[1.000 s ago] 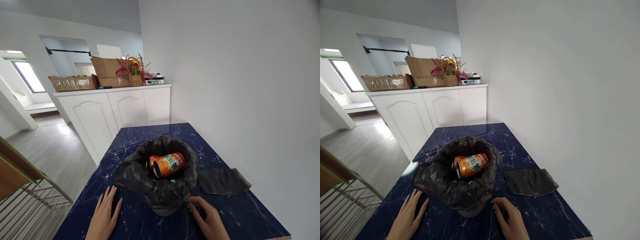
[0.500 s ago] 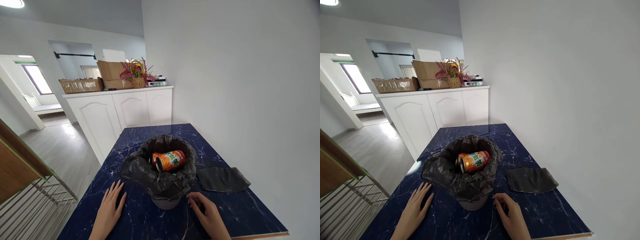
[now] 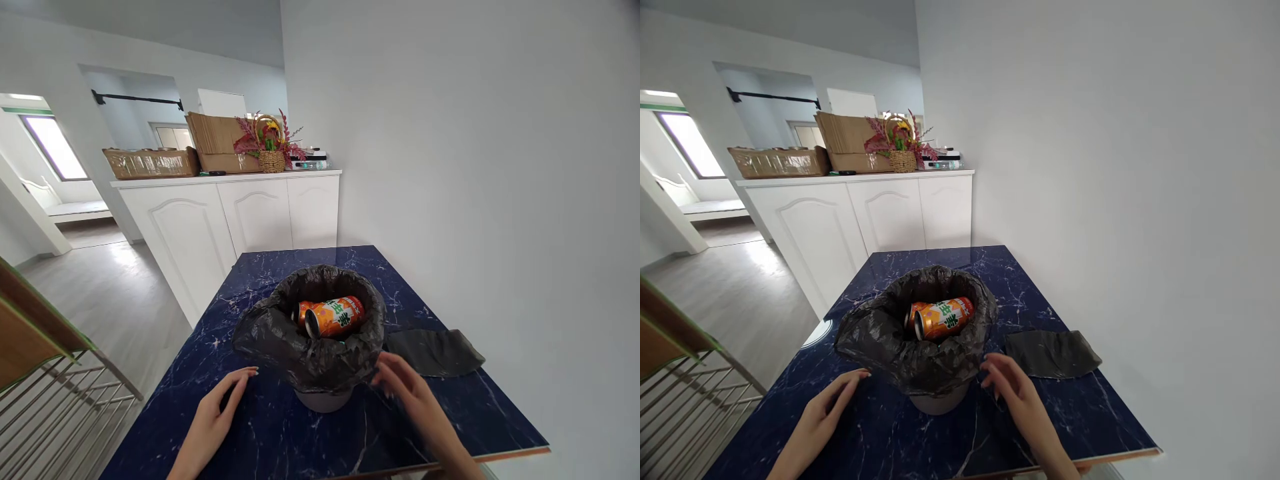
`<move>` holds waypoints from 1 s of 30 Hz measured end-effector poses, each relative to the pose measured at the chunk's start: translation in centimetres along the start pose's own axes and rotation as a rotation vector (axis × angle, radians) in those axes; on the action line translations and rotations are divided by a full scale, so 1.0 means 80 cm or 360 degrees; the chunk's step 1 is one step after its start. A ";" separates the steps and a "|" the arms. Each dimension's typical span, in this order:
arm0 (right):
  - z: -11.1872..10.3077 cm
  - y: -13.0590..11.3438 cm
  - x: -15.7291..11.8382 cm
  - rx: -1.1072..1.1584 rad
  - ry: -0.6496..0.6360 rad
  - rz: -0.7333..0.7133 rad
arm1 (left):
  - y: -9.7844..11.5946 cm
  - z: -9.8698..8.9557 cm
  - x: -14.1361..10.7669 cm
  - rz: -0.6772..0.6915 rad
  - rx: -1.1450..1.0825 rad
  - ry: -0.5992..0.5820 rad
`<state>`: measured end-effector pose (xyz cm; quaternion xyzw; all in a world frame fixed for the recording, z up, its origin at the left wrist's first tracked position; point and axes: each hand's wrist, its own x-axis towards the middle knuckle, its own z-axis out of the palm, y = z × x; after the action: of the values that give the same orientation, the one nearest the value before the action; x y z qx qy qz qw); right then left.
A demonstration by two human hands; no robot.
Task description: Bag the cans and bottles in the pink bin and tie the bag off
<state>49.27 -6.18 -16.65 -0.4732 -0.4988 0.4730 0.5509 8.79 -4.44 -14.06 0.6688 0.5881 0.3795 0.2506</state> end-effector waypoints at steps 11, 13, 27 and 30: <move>-0.016 -0.143 0.100 0.0742 -0.0362 0.0435 | 0.191 -0.046 0.081 -0.0451 -0.1066 -0.0190; -0.016 -0.162 0.106 0.0534 -0.0249 0.0317 | 0.216 -0.053 0.091 -0.0402 -0.1017 -0.0112; -0.012 -0.253 0.120 0.0870 -0.0039 -0.0266 | 0.311 -0.067 0.122 0.0050 -0.1390 0.0519; -0.010 -0.250 0.117 0.1050 -0.0098 -0.0189 | 0.306 -0.066 0.117 0.0047 -0.1422 0.0620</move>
<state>51.56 0.97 4.08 -0.2251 -0.3618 0.5901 0.6857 19.32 -0.39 10.18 0.4207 0.3941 0.7164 0.3931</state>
